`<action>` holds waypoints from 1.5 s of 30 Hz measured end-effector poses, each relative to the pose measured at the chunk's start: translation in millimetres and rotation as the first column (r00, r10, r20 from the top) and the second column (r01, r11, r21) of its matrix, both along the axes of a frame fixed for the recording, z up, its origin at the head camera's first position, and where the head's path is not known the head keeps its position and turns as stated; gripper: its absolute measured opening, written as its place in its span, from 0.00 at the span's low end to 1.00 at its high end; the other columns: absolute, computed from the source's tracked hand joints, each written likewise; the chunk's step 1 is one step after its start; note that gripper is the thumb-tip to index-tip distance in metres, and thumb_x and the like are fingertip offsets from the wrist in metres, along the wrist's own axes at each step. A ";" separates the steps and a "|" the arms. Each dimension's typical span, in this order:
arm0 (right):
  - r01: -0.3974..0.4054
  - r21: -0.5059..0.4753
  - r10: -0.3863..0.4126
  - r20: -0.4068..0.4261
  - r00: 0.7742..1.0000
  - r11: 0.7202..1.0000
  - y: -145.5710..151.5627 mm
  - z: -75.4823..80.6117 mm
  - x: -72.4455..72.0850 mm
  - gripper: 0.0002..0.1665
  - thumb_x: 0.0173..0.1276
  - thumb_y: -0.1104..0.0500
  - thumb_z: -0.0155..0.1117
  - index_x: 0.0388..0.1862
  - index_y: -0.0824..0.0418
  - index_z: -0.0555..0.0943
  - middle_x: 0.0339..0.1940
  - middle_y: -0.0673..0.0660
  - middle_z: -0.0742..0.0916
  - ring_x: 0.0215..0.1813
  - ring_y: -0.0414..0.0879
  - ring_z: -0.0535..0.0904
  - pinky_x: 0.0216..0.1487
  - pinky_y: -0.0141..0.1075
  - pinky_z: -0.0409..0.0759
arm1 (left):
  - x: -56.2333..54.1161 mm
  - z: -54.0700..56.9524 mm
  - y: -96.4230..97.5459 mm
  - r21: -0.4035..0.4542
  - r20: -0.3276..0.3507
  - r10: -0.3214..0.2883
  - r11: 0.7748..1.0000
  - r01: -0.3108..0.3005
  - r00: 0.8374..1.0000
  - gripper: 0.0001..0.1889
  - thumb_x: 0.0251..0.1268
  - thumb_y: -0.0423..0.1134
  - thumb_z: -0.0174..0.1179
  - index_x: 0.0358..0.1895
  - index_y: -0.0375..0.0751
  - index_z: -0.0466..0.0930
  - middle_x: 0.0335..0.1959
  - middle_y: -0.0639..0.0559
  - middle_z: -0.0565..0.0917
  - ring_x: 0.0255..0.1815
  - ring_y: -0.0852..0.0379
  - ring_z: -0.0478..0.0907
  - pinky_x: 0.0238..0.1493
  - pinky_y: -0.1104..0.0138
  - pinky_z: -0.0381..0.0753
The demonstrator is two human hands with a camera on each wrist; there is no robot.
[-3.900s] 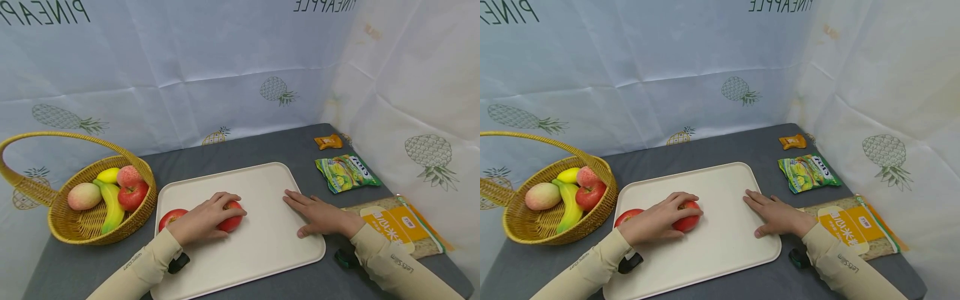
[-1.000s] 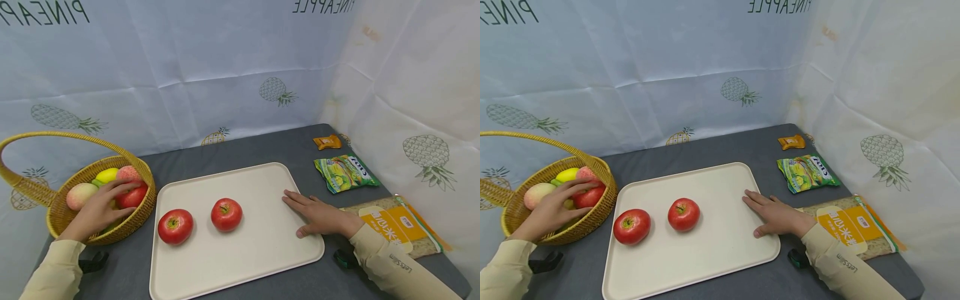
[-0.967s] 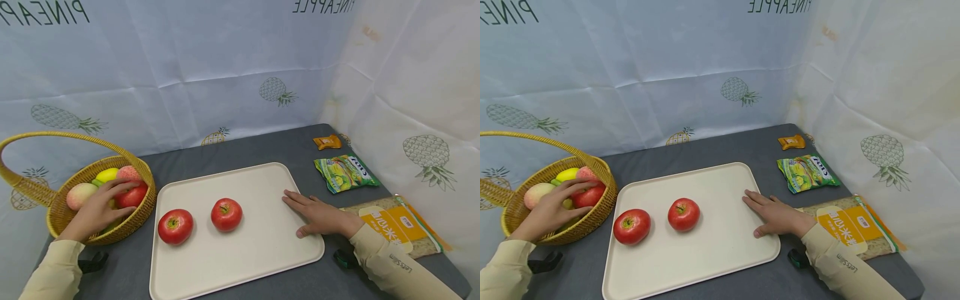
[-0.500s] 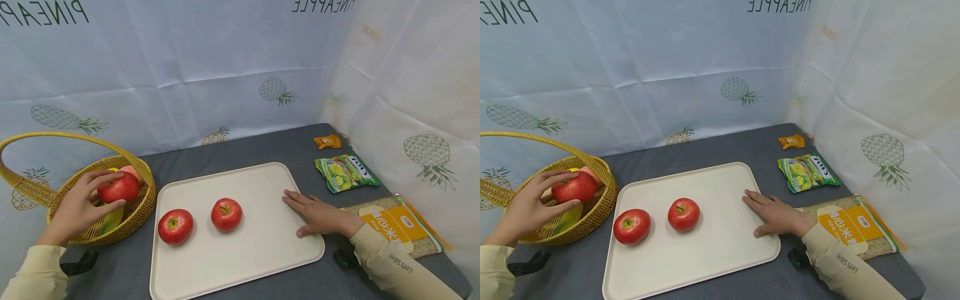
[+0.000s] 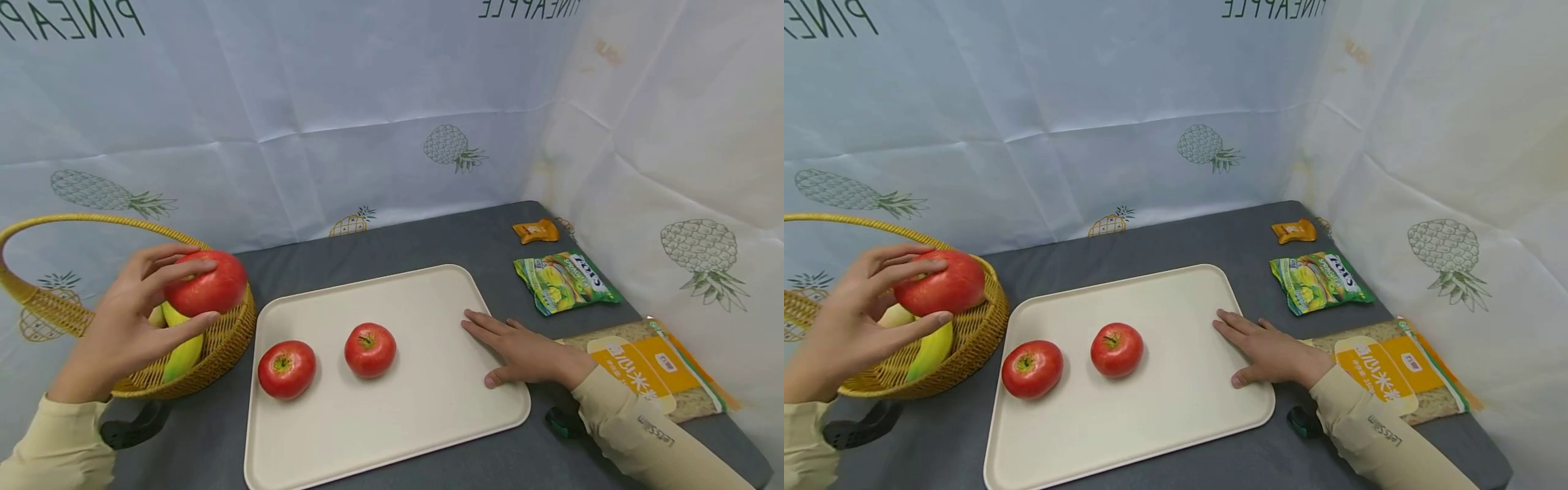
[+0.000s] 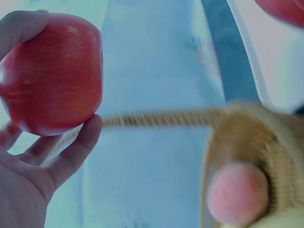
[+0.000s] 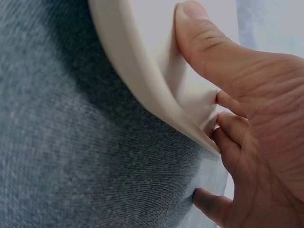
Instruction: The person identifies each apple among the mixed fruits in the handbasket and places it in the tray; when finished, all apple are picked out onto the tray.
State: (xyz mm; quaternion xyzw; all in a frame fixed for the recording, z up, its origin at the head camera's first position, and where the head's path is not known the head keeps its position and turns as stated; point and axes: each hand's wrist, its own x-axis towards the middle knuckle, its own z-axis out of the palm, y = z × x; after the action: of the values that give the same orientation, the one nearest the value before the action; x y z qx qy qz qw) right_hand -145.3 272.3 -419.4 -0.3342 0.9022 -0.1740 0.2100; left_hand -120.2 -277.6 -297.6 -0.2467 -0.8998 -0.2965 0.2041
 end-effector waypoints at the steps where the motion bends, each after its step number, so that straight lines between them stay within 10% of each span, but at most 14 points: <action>1: 0.000 0.001 0.000 -0.001 1.000 1.000 0.2 -0.1 -0.1 0.62 0.62 0.39 0.73 0.83 0.62 0.52 0.84 0.63 0.52 0.79 0.62 0.58 0.69 0.73 0.50 | -0.6 3.1 6.3 -0.013 -0.016 -0.023 1.000 0.023 1.000 0.45 0.29 0.21 0.83 0.62 0.45 0.83 0.68 0.48 0.69 0.67 0.63 0.62 0.50 0.87 0.68; 12: -0.001 -0.003 0.001 0.003 1.000 1.000 0.7 1.6 -1.2 0.62 0.62 0.38 0.72 0.83 0.62 0.52 0.84 0.63 0.52 0.79 0.62 0.57 0.69 0.73 0.49 | -28.6 9.6 74.1 -0.030 -0.019 -0.302 0.953 0.301 0.953 0.40 0.37 0.31 0.83 0.62 0.51 0.82 0.71 0.48 0.68 0.66 0.53 0.68 0.50 0.78 0.77; 25: -0.005 -0.015 0.005 0.020 1.000 1.000 -2.5 -3.9 -0.5 0.62 0.61 0.35 0.70 0.84 0.60 0.51 0.84 0.61 0.51 0.80 0.61 0.55 0.69 0.73 0.47 | -68.5 -14.8 168.0 -0.098 0.068 -0.598 0.792 0.602 0.798 0.29 0.57 0.44 0.75 0.64 0.57 0.78 0.71 0.51 0.70 0.68 0.50 0.64 0.50 0.59 0.82; 36: 0.009 0.012 -0.009 0.015 1.000 1.000 -4.1 -2.5 -2.0 0.63 0.60 0.35 0.72 0.83 0.59 0.53 0.84 0.60 0.53 0.80 0.60 0.56 0.69 0.74 0.48 | -80.6 -46.9 243.3 -0.331 0.303 -0.592 0.669 0.665 0.747 0.27 0.59 0.46 0.72 0.63 0.57 0.75 0.65 0.53 0.72 0.60 0.54 0.71 0.55 0.64 0.77; 45: 0.018 0.014 -0.018 -0.003 1.000 1.000 -1.8 -1.7 -3.1 0.65 0.58 0.35 0.72 0.84 0.58 0.51 0.83 0.62 0.54 0.79 0.61 0.57 0.68 0.75 0.48 | -78.5 -69.5 282.8 -0.496 0.428 -0.452 0.606 0.621 0.783 0.29 0.62 0.47 0.71 0.67 0.60 0.72 0.62 0.55 0.73 0.54 0.54 0.73 0.46 0.64 0.80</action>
State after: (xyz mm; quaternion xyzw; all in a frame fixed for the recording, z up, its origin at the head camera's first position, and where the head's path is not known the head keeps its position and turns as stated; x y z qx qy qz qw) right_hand -148.4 270.5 -421.1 -0.3248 0.9067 -0.1689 0.2093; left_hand -198.7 5.1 -367.1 -0.5187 -0.8459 -0.0649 -0.1061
